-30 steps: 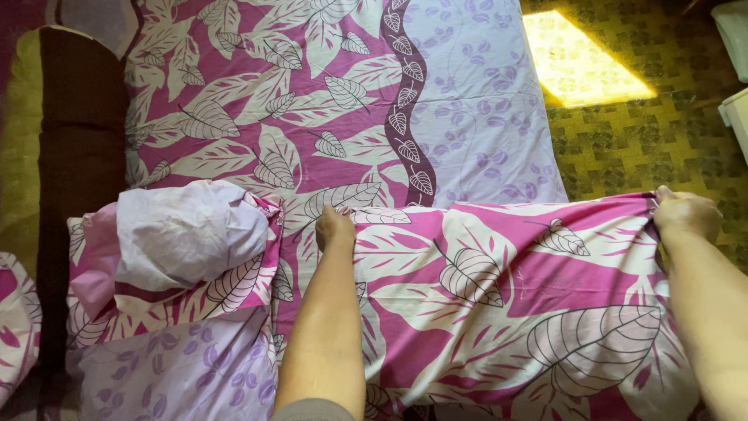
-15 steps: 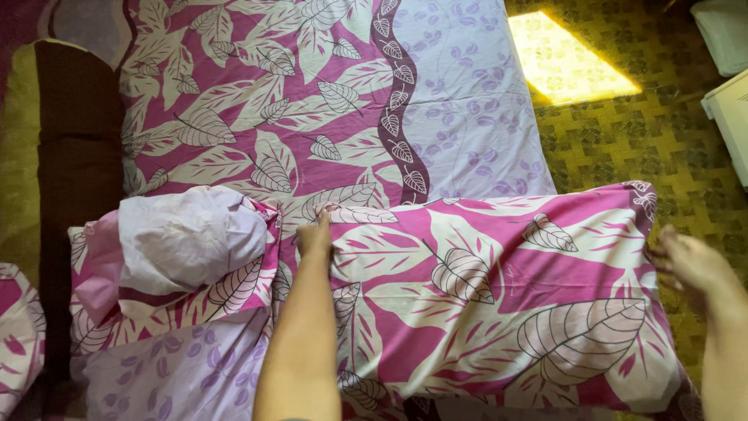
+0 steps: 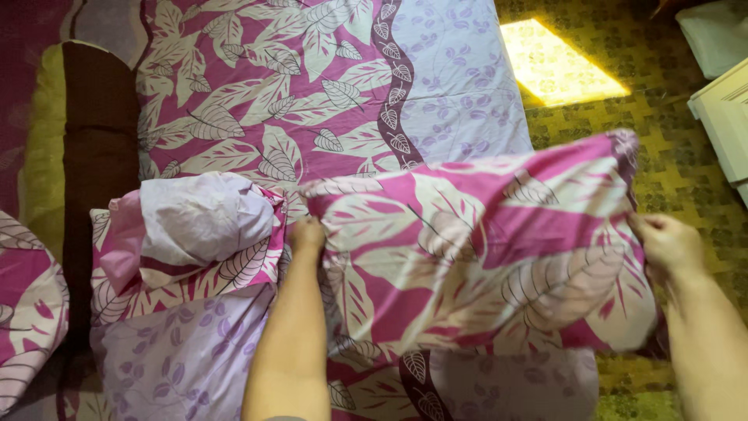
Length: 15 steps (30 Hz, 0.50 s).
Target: The person puts a pillow into a pillowcase on a bed. They insert the pillow, pull the case over it, and smooth the fabric. The person then places the finished pillow on the bed.
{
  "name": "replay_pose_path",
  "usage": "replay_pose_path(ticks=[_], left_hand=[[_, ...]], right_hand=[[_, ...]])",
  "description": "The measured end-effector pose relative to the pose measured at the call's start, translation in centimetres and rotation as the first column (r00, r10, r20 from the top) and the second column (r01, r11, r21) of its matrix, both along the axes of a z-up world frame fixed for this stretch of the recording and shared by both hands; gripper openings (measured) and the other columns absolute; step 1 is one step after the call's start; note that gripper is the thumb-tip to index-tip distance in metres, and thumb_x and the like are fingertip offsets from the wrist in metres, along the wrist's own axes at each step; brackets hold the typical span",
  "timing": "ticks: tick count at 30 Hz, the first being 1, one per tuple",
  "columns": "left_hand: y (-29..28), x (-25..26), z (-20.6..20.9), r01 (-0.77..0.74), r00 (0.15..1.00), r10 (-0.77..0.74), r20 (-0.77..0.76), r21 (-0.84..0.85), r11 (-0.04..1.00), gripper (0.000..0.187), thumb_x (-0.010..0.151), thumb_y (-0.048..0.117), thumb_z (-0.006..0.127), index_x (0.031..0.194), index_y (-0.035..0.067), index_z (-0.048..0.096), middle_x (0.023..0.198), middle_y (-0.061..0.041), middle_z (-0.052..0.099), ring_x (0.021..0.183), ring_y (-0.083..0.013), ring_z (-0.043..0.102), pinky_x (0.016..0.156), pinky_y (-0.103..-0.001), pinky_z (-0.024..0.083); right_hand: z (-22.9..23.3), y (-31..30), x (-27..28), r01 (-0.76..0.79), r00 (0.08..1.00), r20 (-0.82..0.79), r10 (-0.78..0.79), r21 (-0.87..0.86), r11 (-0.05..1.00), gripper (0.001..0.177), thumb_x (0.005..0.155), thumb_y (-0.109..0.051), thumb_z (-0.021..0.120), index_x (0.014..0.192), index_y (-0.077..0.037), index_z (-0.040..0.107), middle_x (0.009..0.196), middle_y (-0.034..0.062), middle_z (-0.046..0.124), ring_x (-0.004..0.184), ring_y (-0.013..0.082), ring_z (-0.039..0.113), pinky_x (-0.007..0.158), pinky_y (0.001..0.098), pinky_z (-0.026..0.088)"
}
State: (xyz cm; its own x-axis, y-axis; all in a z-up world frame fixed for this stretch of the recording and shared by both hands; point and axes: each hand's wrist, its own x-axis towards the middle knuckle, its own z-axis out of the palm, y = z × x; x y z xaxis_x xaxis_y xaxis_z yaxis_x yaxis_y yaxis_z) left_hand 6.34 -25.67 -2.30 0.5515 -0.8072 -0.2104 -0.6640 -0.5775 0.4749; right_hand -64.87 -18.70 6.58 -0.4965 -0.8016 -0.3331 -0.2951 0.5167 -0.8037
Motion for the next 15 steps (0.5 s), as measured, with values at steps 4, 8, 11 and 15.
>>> replay_pose_path(ticks=[4,8,11,15], left_hand=[[0.7,-4.2,9.2,-0.207,0.978,0.204,-0.040,-0.093,0.974,0.048,0.085,0.029,0.055,0.127,0.006,0.064,0.125,-0.024,0.068,0.112,-0.0410,0.067,0.093,-0.050,0.053],[4.3,-13.1,14.9,0.297,0.950,-0.292,0.111,-0.027,0.955,0.051,0.099,0.045,0.041,0.147,0.028,0.046,0.156,-0.004,0.037,0.144,-0.0345,0.031,0.113,-0.065,0.025],[5.4,-15.6,16.5,0.426,0.894,-0.444,0.051,0.204,0.881,0.055,0.102,0.057,0.036,0.156,0.046,0.029,0.170,0.010,0.011,0.157,-0.0325,0.000,0.114,-0.082,0.002],[4.4,-15.4,15.3,0.372,0.923,-0.385,0.001,0.254,0.893,0.056,0.100,0.057,0.038,0.155,0.044,0.030,0.168,0.008,0.015,0.156,-0.0317,0.005,0.114,-0.076,0.011]], right_hand=[[-0.8,-4.5,2.1,-0.086,0.984,-0.150,0.095,0.064,0.994,0.036,0.098,-0.041,0.079,0.113,-0.009,0.078,0.083,0.0075,0.069,0.066,0.0221,0.057,0.058,0.0409,0.045],[-3.9,-6.0,4.7,-0.057,0.902,-0.430,0.030,-0.052,0.997,0.031,0.095,-0.036,0.084,0.104,-0.006,0.081,0.097,0.0151,0.076,0.085,0.0253,0.071,0.082,0.0392,0.053],[-4.4,-5.3,3.3,-0.076,0.898,-0.439,0.033,-0.081,0.994,0.029,0.095,-0.033,0.083,0.103,-0.005,0.079,0.101,0.0182,0.076,0.090,0.0285,0.071,0.084,0.0417,0.053],[-3.1,-4.8,1.5,-0.069,0.880,-0.471,0.061,0.000,0.998,0.032,0.099,-0.035,0.080,0.108,-0.005,0.079,0.097,0.0180,0.076,0.082,0.0272,0.068,0.077,0.0424,0.052]])
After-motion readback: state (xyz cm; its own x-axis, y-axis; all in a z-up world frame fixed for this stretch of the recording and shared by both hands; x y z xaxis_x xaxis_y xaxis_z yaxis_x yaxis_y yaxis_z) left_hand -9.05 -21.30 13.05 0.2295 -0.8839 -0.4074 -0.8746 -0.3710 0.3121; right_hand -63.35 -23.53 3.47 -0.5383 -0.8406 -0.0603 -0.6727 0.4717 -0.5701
